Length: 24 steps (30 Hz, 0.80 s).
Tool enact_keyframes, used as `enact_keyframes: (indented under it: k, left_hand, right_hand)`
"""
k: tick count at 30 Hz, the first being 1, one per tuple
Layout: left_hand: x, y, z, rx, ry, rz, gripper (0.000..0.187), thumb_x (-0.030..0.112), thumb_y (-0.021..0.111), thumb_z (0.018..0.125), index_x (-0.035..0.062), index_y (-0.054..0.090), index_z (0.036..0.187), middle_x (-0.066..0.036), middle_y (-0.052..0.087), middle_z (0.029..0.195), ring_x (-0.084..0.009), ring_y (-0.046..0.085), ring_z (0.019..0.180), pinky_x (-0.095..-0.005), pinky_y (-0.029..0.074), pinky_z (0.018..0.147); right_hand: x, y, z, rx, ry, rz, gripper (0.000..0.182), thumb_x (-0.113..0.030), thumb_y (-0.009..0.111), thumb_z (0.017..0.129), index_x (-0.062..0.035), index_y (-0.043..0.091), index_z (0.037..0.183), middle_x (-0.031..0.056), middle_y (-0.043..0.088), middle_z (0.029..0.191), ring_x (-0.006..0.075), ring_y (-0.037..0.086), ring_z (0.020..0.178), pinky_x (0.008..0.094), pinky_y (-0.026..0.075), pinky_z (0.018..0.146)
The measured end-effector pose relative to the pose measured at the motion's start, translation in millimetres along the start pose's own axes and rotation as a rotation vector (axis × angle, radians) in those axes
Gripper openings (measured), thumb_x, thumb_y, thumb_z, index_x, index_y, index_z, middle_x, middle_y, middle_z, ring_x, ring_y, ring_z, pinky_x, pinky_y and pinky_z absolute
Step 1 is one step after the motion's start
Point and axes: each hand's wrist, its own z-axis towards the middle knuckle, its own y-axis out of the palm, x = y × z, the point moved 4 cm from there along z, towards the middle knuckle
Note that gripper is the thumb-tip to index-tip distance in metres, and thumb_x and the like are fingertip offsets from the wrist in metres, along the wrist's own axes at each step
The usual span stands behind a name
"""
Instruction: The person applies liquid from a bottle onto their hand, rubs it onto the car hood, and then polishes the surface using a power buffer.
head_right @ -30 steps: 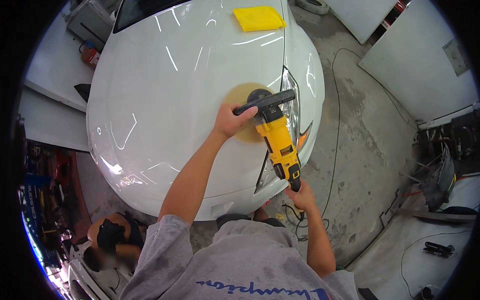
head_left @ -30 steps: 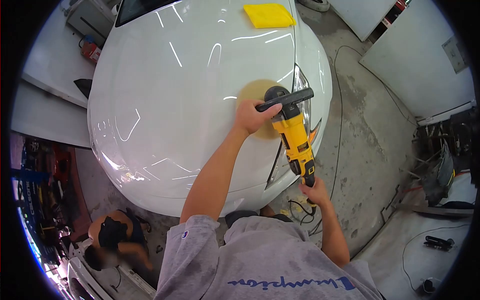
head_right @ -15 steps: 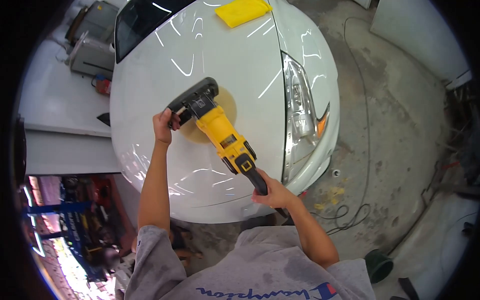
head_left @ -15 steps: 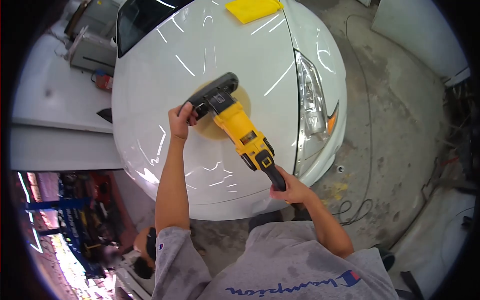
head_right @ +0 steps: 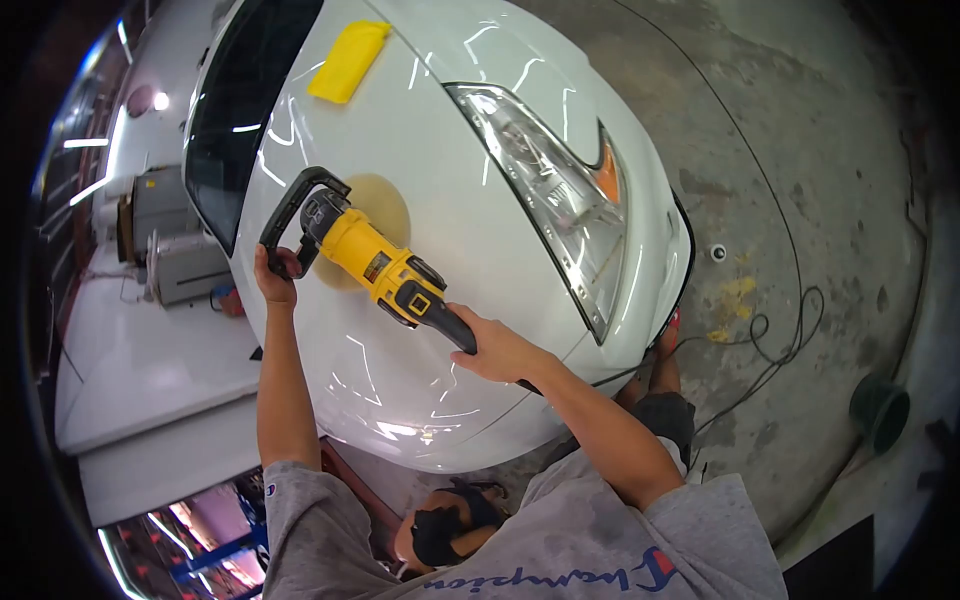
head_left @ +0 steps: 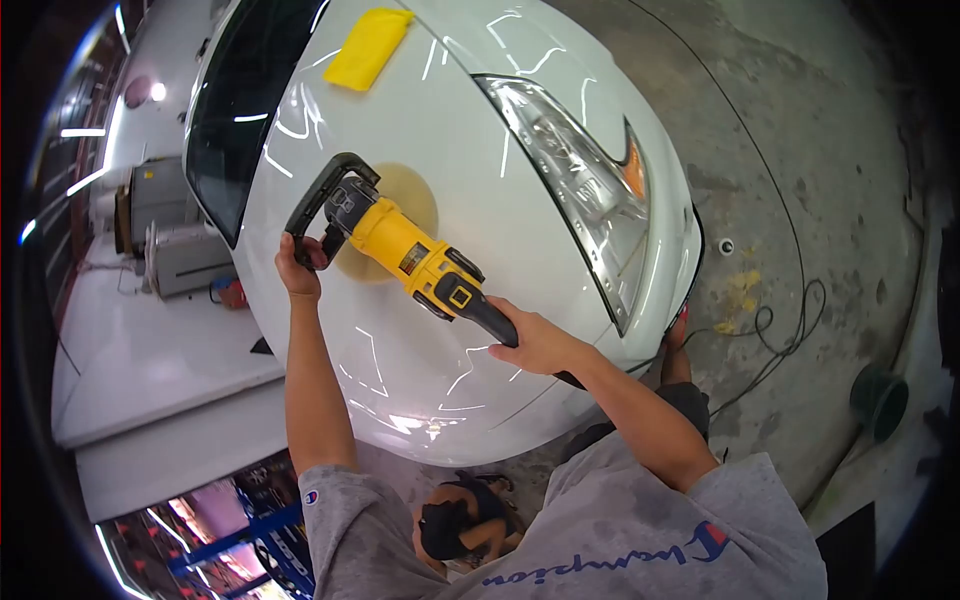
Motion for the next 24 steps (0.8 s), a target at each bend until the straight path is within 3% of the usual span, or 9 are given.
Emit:
enact_keyframes:
  k: [2,4,9,11,15,17,21,22,24]
  left_hand:
    - [14,14,7,-0.044,0.011,0.009,0.067,0.057,0.045,0.094,-0.0029,0.059,0.067,-0.009,0.049,0.050,-0.0183,0.048,0.045,-0.0371,0.052,0.075]
    - [24,25,12,-0.060,0.048,-0.042,0.062,0.056,0.046,0.094,0.0007,0.059,0.068,-0.008,0.050,0.050,-0.0171,0.046,0.045,-0.0300,0.040,0.050]
    - [50,49,18,-0.128,0.100,-0.065,0.064,0.058,0.046,0.093,0.0009,0.059,0.068,-0.009,0.051,0.051,-0.0167,0.047,0.045,-0.0303,0.040,0.051]
    - [61,56,16,-0.152,0.122,-0.085,0.064,0.058,0.046,0.093,0.0010,0.059,0.067,-0.009,0.051,0.052,-0.0165,0.046,0.046,-0.0305,0.040,0.051]
    - [72,66,20,-0.182,0.124,-0.114,0.065,0.058,0.045,0.093,0.0005,0.059,0.066,-0.009,0.051,0.052,-0.0172,0.047,0.046,-0.0309,0.041,0.052]
    - [75,74,22,-0.230,0.119,-0.108,0.065,0.055,0.046,0.094,-0.0040,0.060,0.069,-0.010,0.050,0.050,-0.0196,0.048,0.047,-0.0347,0.050,0.067]
    - [85,89,19,-0.291,0.120,-0.130,0.066,0.054,0.046,0.094,-0.0051,0.059,0.070,-0.010,0.049,0.050,-0.0204,0.049,0.047,-0.0391,0.053,0.075]
    - [89,93,15,-0.276,0.148,-0.119,0.066,0.056,0.043,0.095,-0.0025,0.060,0.069,-0.009,0.049,0.049,-0.0186,0.047,0.045,-0.0313,0.042,0.054]
    - [90,97,18,-0.297,0.147,-0.139,0.067,0.056,0.044,0.094,-0.0036,0.060,0.069,-0.009,0.048,0.049,-0.0187,0.047,0.046,-0.0315,0.043,0.054]
  right_hand:
    - [-8,0,-10,0.050,-0.016,0.010,0.071,-0.014,0.066,0.086,-0.0108,0.029,0.147,0.0167,0.062,0.097,0.0272,0.062,0.085,0.0378,0.048,0.078]
    - [-17,1,-22,0.092,-0.016,0.021,0.071,-0.013,0.065,0.085,-0.0108,0.030,0.147,0.0172,0.062,0.095,0.0279,0.063,0.082,0.0382,0.049,0.077]
    - [-23,6,-47,0.200,-0.073,0.030,0.070,-0.010,0.062,0.084,-0.0116,0.031,0.146,0.0186,0.062,0.089,0.0299,0.063,0.075,0.0391,0.049,0.073]
    - [-28,10,-59,0.276,-0.124,0.012,0.070,-0.010,0.059,0.081,-0.0122,0.032,0.145,0.0224,0.064,0.084,0.0359,0.065,0.072,0.0425,0.050,0.069]
    - [-37,21,-77,0.335,-0.099,0.012,0.069,-0.010,0.058,0.080,-0.0119,0.032,0.144,0.0223,0.063,0.083,0.0359,0.065,0.072,0.0427,0.050,0.069]
    - [-39,25,-83,0.373,-0.045,0.048,0.070,-0.010,0.060,0.081,-0.0125,0.032,0.145,0.0174,0.062,0.081,0.0288,0.063,0.071,0.0383,0.049,0.069]
    - [-47,35,-100,0.416,0.004,0.067,0.071,-0.010,0.060,0.080,-0.0125,0.033,0.145,0.0162,0.061,0.080,0.0283,0.062,0.069,0.0377,0.049,0.068]
    - [-48,37,-102,0.434,0.012,0.066,0.071,-0.010,0.059,0.079,-0.0123,0.033,0.145,0.0193,0.062,0.081,0.0321,0.064,0.070,0.0395,0.049,0.069]
    - [-46,42,-101,0.457,0.021,0.069,0.071,-0.010,0.058,0.078,-0.0121,0.033,0.144,0.0225,0.063,0.082,0.0359,0.065,0.072,0.0414,0.050,0.069]
